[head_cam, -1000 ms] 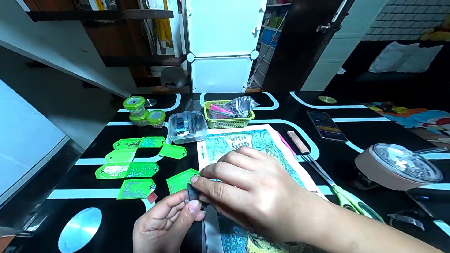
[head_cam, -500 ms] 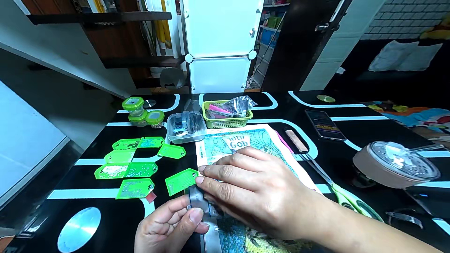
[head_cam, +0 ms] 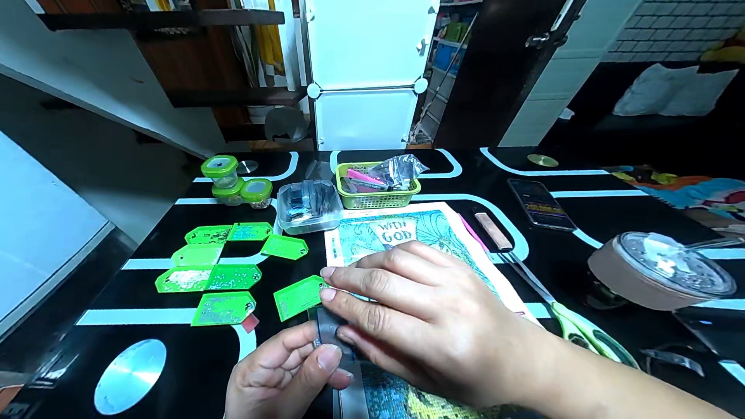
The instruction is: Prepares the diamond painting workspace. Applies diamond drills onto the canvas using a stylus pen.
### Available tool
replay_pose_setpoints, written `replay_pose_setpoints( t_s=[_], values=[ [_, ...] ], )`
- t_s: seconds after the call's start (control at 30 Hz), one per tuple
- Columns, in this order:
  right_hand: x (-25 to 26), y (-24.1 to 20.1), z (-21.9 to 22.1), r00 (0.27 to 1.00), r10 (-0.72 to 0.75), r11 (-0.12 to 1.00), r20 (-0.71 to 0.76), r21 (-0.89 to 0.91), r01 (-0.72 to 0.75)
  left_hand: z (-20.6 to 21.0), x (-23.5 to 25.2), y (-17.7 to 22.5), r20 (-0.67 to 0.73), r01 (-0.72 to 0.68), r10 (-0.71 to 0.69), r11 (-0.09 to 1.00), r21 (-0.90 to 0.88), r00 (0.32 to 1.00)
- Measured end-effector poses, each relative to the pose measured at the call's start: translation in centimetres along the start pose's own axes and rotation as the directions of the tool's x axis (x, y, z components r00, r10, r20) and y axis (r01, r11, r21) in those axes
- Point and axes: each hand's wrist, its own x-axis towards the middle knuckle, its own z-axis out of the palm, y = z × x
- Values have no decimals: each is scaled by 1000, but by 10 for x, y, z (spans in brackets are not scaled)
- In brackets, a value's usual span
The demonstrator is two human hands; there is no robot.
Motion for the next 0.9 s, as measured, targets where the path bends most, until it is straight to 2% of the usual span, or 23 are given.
replay_pose_setpoints(
  t_s=[0.23,0.33,0.4,0.57,0.67,0.73,0.8,0.9],
  values=[
    [-1,-2,-3,999,-43,999,-26,-8,43,0,-2,3,19,20,-20,999,-33,1000],
    [0,-4,-3,999,10,997,-37,77,-7,-2,-2,4,29,2,-2,1000,-14,1000],
    [2,-4,-4,995,100,978,-12,188,-96,-2,-2,4,44,-32,31,999,27,999],
    [-5,2,-3,932,276,870,236,351,-347,2,-11,-2,63,-132,122,971,197,991],
    [-15,3,3,912,216,817,350,446,-365,-1,-19,-13,67,-149,137,962,228,988],
    [-17,2,4,888,174,744,426,534,-402,-5,-22,-19,72,-138,125,963,229,990],
    [-20,0,7,855,199,697,478,544,-467,-9,-26,-22,56,-131,121,961,244,991],
    [-26,0,14,832,265,715,488,479,-509,-14,-31,-24,47,-137,128,944,299,991]
  ],
)
